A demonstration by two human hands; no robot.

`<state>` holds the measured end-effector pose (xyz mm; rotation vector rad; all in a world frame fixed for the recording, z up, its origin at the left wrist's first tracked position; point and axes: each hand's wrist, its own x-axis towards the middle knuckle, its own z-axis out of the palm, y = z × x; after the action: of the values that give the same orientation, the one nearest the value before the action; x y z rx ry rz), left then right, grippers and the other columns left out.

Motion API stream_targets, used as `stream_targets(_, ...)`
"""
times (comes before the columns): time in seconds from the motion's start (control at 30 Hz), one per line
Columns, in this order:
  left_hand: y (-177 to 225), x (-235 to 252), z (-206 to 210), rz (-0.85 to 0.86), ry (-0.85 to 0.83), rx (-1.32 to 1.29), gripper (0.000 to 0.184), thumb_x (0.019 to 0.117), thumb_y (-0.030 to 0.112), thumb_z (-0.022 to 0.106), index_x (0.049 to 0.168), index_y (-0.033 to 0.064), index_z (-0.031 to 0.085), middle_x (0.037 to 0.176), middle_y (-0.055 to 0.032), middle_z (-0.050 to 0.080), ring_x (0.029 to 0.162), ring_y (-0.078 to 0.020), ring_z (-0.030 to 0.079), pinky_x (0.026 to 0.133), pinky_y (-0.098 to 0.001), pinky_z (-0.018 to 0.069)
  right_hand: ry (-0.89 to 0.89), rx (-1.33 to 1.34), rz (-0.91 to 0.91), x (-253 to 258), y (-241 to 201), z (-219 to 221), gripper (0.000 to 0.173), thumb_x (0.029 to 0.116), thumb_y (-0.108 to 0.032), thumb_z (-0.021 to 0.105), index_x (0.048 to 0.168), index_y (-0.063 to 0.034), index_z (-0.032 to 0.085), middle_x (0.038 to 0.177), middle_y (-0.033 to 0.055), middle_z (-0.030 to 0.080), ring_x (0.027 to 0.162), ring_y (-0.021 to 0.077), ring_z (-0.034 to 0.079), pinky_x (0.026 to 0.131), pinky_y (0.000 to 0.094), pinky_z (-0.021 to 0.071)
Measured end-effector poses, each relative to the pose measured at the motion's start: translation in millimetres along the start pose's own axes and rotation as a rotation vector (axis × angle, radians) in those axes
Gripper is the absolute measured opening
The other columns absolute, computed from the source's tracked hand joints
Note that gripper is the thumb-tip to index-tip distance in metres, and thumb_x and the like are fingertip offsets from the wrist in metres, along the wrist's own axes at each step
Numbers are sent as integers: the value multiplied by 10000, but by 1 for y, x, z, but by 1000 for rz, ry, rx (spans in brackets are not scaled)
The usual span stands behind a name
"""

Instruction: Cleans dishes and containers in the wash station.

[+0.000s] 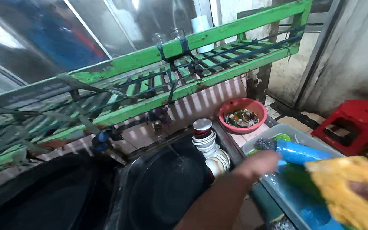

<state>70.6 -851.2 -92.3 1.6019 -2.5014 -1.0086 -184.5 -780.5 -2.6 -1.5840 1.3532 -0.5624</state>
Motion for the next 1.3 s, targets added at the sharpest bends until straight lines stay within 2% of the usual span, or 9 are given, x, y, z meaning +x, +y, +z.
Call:
stream_targets(0.13, -14, -10, -29, -180, 135, -323, 631, 952, -31, 624, 1502, 260, 513, 1423, -154, 595, 1260, -356, 602, 1020, -599, 489, -189, -672, 98, 42, -12, 80, 468, 980, -243, 651, 1385, -32, 549, 1169, 295, 666, 1095, 492, 650, 910, 688, 493)
stream_targets(0.3, -27, -20, -18, -194, 368, -1279, 678, 946, -82, 514, 1538, 227, 398, 1407, -168, 527, 1028, -281, 647, 794, -451, 573, -363, -859, 74, 86, 42, 139, 609, 1000, -190, 615, 1547, -39, 394, 1494, 277, 470, 1381, 495, 449, 1061, 654, 444)
stream_targets(0.43, -35, -27, -6, -138, 377, -1687, 385, 1064, 341, 483, 1425, 210, 503, 1191, -122, 604, 887, -248, 645, 717, -429, 567, -716, -843, 30, 92, 56, 125, 872, 1008, -152, 613, 1650, -84, 26, 1685, 265, 102, 1543, 442, 202, 1220, 606, 246)
stream_targets(0.6, -30, -30, 4, -202, 362, -1898, 464, 1082, 520, 361, 1311, 149, 521, 929, -86, 653, 562, -142, 552, 505, -271, 485, -648, -1002, 43, 85, 63, 139, 637, 1063, -163, 480, 1646, -170, 223, 1629, 268, 294, 1461, 486, 353, 1139, 666, 346)
stream_targets(0.77, -23, -33, 0, -172, 494, -2030, 462, 1094, 454, 363, 1288, 60, 508, 977, -170, 637, 810, -332, 677, 770, -547, 596, -437, -851, -41, 96, 76, 144, 385, 1021, -205, 556, 1397, -129, 594, 1307, 258, 626, 1212, 478, 599, 973, 670, 492)
stream_targets(0.97, -23, -30, -1, -246, 684, -2080, 374, 1087, 331, 395, 1260, 26, 522, 1139, -212, 647, 1013, -368, 673, 846, -525, 571, 50, 159, 179, 87, 20, 117, 554, 985, -204, 611, 1503, -87, 453, 1290, 229, 627, 1134, 335, 648, 965, 549, 522)
stream_targets(1.03, -1, -25, 6, -249, 656, -2033, 379, 1086, 347, 389, 1272, 58, 548, 1157, -160, 642, 1010, -279, 645, 827, -440, 543, 128, 153, -40, 83, -3, 114, 615, 991, -401, 525, 1511, -83, 440, 1373, 169, 593, 1212, 254, 617, 1014, 481, 513)
stream_targets(1.13, 58, -24, 18, -281, 699, -1924, 479, 1125, 426, 280, 1320, 81, 549, 1132, -126, 655, 1010, -228, 651, 850, -435, 557, 228, -147, -300, 101, 2, 123, 754, 1016, -570, 372, 1589, -81, 363, 1643, 217, 302, 1515, 391, 303, 1199, 628, 265)
stream_targets(1.3, 85, -19, 23, -277, 754, -1744, 478, 1133, 357, 337, 1473, 56, 485, 1419, -157, 567, 1280, -261, 561, 1065, -480, 473, 328, 98, -180, 110, 15, 119, 531, 1039, -295, 467, 1545, -135, 441, 1433, 190, 568, 1304, 330, 563, 1080, 592, 436)
